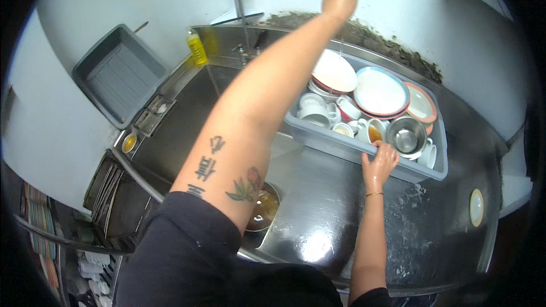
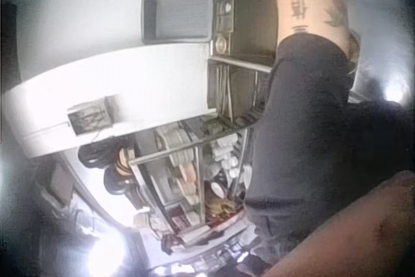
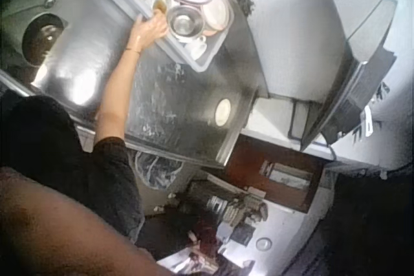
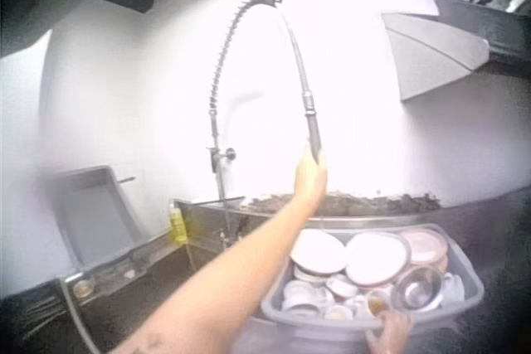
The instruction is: The person clears dishes into a plastic bin, wipes the stainless steel workstation with a squeegee, and then prepares a bowl with water and a sponge to continue cleaning the area.
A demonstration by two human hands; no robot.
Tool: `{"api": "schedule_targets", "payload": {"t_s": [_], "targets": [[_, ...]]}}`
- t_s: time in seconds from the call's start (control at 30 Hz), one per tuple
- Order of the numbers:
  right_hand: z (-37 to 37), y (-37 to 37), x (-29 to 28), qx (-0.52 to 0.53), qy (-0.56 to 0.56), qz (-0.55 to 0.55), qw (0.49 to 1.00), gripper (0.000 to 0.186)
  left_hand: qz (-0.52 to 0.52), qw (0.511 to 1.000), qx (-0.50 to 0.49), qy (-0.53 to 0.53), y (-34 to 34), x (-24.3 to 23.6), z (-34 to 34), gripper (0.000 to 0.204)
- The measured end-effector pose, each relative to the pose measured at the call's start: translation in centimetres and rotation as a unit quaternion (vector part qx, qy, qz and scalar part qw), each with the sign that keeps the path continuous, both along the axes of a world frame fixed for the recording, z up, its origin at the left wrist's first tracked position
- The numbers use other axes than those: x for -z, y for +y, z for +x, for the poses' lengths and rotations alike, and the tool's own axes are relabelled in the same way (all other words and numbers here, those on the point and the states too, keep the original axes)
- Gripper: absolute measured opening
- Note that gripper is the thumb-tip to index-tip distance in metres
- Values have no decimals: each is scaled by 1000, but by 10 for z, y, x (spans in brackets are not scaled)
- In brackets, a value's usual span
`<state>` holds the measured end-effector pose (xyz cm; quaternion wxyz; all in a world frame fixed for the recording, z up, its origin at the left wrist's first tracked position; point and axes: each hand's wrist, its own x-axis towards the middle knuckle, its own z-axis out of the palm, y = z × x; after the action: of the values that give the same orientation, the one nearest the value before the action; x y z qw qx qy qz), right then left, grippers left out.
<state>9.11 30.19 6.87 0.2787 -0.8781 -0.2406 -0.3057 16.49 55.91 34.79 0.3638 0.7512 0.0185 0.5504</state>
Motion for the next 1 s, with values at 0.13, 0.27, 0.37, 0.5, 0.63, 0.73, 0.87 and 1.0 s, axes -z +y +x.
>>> {"api": "schedule_targets", "payload": {"t_s": [0.13, 0.27, 0.37, 0.5, 0.63, 0.73, 0.87, 1.0], "targets": [[-4, 2, 0, 13, -17, -23, 1000, 38, 36, 998, 15, 56, 1, 36, -21, 53], [-30, 25, -4, 53, -32, -11, 998, 42, 120, 985, 57, 109, 26, 49, -34, 54], [-64, 80, -16, -38, -36, 27, 998, 45, 166, 965, 91, 182, 50, 51, -62, 48], [-63, 177, -27, -212, 88, 107, 967, 26, 212, 920, 136, 302, 66, 106, -134, 31], [19, 258, -54, -215, 294, 297, 883, 26, 74, 937, 272, 209, 99, 212, -266, 17], [49, 295, -91, -180, 348, 347, 852, 30, -80, 907, 244, 333, 169, 285, -372, 20], [89, 296, -116, -44, 276, 521, 807, 35, -176, 825, 119, 524, 257, 336, -508, 24], [161, 312, -78, 74, 19, 334, 939, 34, -187, 794, -1, 579, 304, 332, -595, 22]]}}
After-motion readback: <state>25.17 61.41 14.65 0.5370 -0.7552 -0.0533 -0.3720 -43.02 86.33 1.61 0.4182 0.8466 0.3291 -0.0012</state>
